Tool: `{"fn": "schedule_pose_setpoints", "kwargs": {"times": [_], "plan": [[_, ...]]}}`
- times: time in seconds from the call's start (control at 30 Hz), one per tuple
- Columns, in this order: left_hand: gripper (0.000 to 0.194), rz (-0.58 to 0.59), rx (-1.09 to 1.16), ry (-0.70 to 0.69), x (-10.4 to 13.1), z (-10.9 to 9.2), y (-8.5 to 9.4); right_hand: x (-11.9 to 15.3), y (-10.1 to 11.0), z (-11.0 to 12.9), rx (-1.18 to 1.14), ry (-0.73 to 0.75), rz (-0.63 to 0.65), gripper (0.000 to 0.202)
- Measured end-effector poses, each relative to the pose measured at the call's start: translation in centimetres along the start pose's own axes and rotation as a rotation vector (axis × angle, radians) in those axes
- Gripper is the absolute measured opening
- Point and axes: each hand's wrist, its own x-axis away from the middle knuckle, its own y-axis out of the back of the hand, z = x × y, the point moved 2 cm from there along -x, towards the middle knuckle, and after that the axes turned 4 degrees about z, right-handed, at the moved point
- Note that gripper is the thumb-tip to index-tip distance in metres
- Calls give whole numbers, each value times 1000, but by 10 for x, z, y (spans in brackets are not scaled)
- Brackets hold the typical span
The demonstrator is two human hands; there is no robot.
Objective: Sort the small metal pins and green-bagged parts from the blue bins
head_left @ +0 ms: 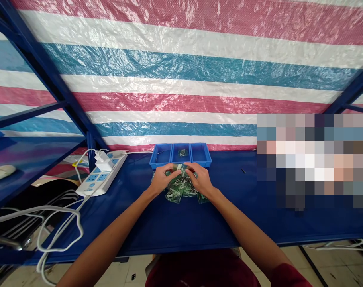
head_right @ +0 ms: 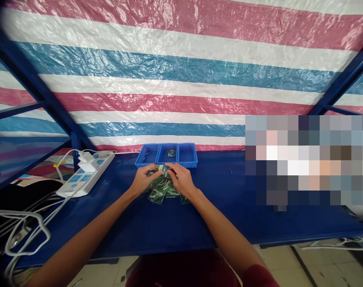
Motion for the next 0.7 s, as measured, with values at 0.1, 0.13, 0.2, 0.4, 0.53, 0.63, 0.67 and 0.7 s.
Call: {"fn": "schedule_pose_setpoints", "kwargs": {"times": [0.1,0.13,0.2,0.4,0.53,0.63,0.67,0.7], "plan": [[38,-49,114,43,-1,1,1,1,0,-1,21,90,-30,38],[39,-51,152,62,-1,2,1,2,0,-1,36,132,-32,38],[35,-29,223,105,-1,2,0,1,-1,0,75,211,-36,35],[44,-1,206,35,-4,1,0,-1,2,1,18,221,-166,25],[37,61,2,-118,-2,-4,1,-2,2,1,10,122,-174,20],[33,47,-60,-80,0,-3,0,-1,2,1,-9,69,-172,21],[32,20,-44,-46,0,-2,0,-1,2,1,-34,49,-172,23],[32,-6,-8,-8,0,-1,0,0,2,1,-66,33,-171,26]]}}
